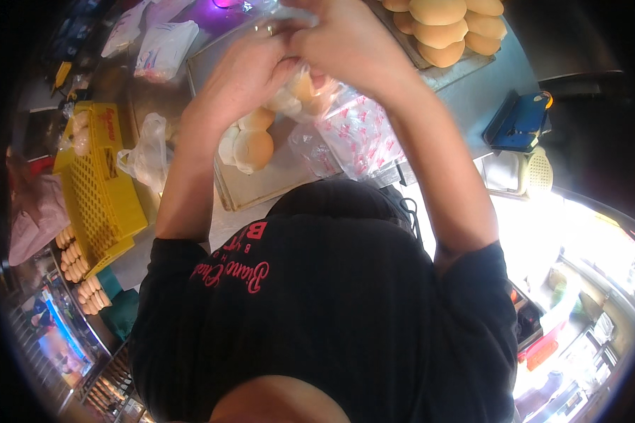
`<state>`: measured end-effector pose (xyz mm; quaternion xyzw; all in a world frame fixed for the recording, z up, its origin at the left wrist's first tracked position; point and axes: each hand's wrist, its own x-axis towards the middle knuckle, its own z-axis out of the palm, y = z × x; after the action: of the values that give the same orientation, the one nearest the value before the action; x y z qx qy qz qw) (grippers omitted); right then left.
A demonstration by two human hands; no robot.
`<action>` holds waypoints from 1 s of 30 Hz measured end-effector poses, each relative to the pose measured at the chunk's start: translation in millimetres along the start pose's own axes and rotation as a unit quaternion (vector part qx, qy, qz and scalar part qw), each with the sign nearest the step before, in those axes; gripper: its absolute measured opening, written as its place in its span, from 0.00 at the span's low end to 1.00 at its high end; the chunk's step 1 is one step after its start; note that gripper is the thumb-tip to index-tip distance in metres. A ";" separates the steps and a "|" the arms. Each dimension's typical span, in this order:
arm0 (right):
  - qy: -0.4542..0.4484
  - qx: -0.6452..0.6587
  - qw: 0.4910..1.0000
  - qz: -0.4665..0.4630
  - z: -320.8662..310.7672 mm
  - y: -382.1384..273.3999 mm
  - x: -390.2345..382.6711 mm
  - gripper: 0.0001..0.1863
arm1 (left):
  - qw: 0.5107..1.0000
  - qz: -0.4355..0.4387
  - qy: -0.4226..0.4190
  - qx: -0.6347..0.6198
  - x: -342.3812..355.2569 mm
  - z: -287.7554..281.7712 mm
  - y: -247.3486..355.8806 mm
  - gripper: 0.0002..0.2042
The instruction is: The person picks up bread buns from a metal tray by hand and places them into plastic bags, then places the bags into a red plastic crate and onto a display shelf.
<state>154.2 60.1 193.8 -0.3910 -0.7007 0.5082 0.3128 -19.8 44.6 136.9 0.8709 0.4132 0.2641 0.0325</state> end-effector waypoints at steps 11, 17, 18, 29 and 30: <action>0.050 0.028 0.998 -0.027 -1.5 126.9 27.3 0.27 | 0.929 -0.240 0.011 -0.282 -96.9 20.2 -34.7 0.26; -0.021 0.022 0.982 0.188 18.2 232.6 -9.5 0.34 | 0.867 -0.333 0.009 -0.370 -112.6 25.7 -22.0 0.29; -0.010 0.041 0.980 0.193 19.4 234.4 -9.5 0.34 | 0.871 -0.332 0.014 -0.362 -111.9 25.7 -23.4 0.29; -0.067 0.126 0.962 0.232 -17.1 268.9 -11.8 0.15 | 0.853 -0.373 0.045 -0.362 -94.1 53.3 -7.4 0.35; -0.072 0.104 0.968 0.215 -20.4 264.0 -13.7 0.13 | 0.868 -0.344 0.032 -0.357 -94.8 57.9 -5.6 0.36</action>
<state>238.7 104.6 -53.5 -0.4606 -0.5642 0.6602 0.1835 -44.7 -12.2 44.6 0.5934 0.5653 0.3936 0.4164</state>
